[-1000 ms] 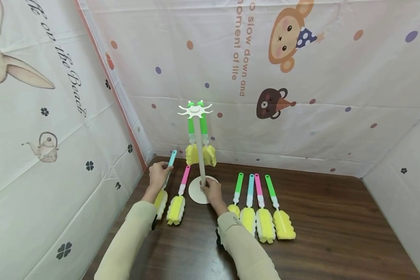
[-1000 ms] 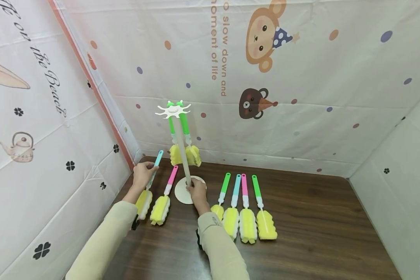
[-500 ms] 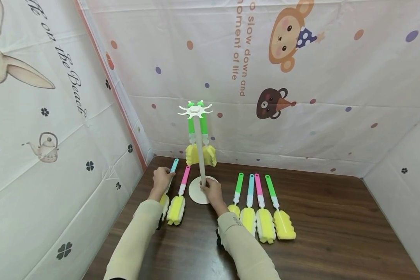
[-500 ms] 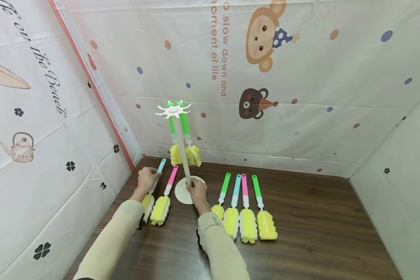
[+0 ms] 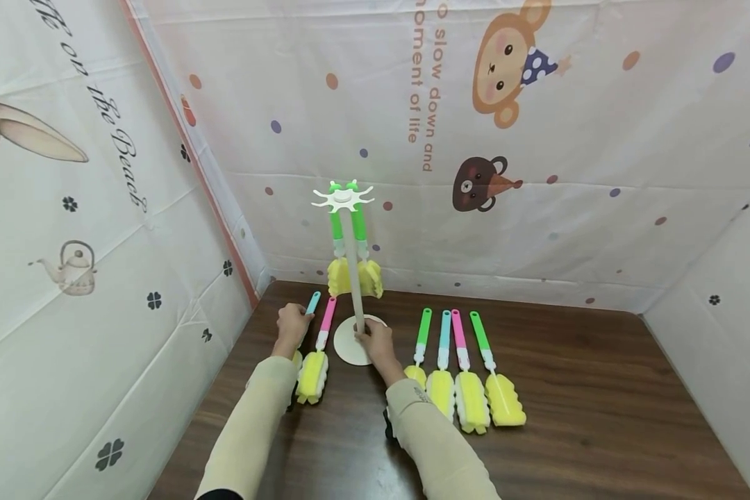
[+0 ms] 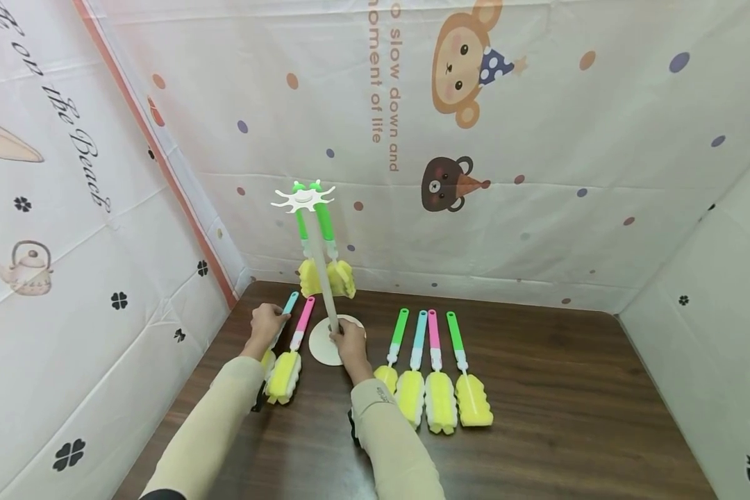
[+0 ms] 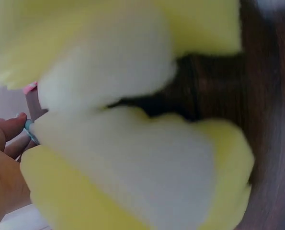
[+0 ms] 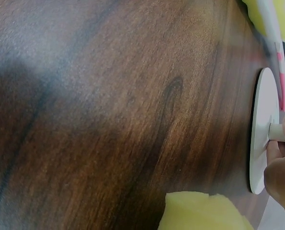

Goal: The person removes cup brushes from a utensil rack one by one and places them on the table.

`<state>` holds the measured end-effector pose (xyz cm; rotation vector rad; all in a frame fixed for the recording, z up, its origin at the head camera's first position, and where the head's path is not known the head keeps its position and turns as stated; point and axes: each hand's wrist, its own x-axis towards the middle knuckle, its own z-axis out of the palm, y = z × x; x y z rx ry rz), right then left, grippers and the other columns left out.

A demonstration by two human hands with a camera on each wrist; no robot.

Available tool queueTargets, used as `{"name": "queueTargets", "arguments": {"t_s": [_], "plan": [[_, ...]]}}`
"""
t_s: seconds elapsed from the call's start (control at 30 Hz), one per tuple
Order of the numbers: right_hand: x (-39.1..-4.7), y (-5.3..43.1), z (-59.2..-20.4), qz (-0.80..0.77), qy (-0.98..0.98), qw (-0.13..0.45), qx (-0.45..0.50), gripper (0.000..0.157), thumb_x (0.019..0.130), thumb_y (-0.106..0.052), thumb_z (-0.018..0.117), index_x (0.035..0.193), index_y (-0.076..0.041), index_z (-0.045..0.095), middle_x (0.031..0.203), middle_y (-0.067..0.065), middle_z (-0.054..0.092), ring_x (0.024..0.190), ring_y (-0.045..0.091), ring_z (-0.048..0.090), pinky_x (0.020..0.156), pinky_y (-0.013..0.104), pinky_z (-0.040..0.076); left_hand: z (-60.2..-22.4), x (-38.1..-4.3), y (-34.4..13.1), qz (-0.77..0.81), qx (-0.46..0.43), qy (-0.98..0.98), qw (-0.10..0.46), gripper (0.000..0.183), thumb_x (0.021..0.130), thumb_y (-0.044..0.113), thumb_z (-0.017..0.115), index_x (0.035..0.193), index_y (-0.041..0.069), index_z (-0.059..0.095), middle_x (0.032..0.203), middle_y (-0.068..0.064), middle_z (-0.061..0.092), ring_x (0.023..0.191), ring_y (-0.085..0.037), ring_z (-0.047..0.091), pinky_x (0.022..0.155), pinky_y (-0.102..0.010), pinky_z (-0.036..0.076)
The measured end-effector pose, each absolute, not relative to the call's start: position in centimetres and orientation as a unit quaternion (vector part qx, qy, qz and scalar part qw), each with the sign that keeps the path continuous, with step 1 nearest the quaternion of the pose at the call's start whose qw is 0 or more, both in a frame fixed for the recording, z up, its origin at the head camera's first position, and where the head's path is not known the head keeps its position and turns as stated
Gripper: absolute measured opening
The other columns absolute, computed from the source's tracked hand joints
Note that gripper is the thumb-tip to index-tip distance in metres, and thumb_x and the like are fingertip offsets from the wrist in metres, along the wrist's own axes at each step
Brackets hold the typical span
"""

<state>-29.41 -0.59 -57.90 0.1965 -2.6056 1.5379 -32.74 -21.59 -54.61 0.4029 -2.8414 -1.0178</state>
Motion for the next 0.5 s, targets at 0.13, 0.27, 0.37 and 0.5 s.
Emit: {"name": "queueTargets", "arguments": {"t_s": [0.13,0.27,0.37,0.5], "plan": [[-29.25,-0.59,-57.76,0.504,-0.859,0.058,0.068,0.011,0.089,-0.002,0.077,0.100,-0.004,0.077,0.099,0.012,0.077,0.103,0.029,0.072,0.086,0.043,0.058,-55.07,-32.69,-21.16,-0.337,0.128,-0.932,0.046,0.021,0.098,0.015,0.070,0.102,-0.006,0.074,0.100,-0.022,0.073,0.089,-0.035,0.068,0.078,-0.050,0.055],[-28.98,-0.64,-57.50,0.508,-0.857,0.054,0.069,0.012,0.089,0.000,0.076,0.100,-0.003,0.077,0.100,0.013,0.077,0.105,0.029,0.072,0.087,0.044,0.058,-55.42,-32.78,-20.83,-0.333,0.137,-0.932,0.042,0.020,0.099,0.015,0.069,0.097,-0.004,0.075,0.095,-0.021,0.073,0.084,-0.031,0.067,0.076,-0.048,0.055],[-28.93,-0.65,-57.42,0.512,-0.855,0.055,0.070,0.012,0.089,0.001,0.076,0.100,-0.003,0.077,0.100,0.014,0.077,0.104,0.029,0.072,0.086,0.044,0.058,-55.57,-32.98,-20.69,-0.333,0.141,-0.932,0.042,0.020,0.099,0.015,0.069,0.095,-0.003,0.074,0.095,-0.020,0.073,0.086,-0.032,0.067,0.077,-0.049,0.055],[-29.01,-0.63,-57.46,0.512,-0.855,0.059,0.068,0.012,0.089,0.000,0.076,0.100,-0.003,0.077,0.099,0.013,0.077,0.104,0.029,0.072,0.085,0.043,0.059,-55.65,-33.17,-20.60,-0.334,0.137,-0.932,0.040,0.019,0.099,0.014,0.069,0.096,-0.004,0.074,0.097,-0.021,0.073,0.092,-0.036,0.069,0.080,-0.051,0.056]]}}
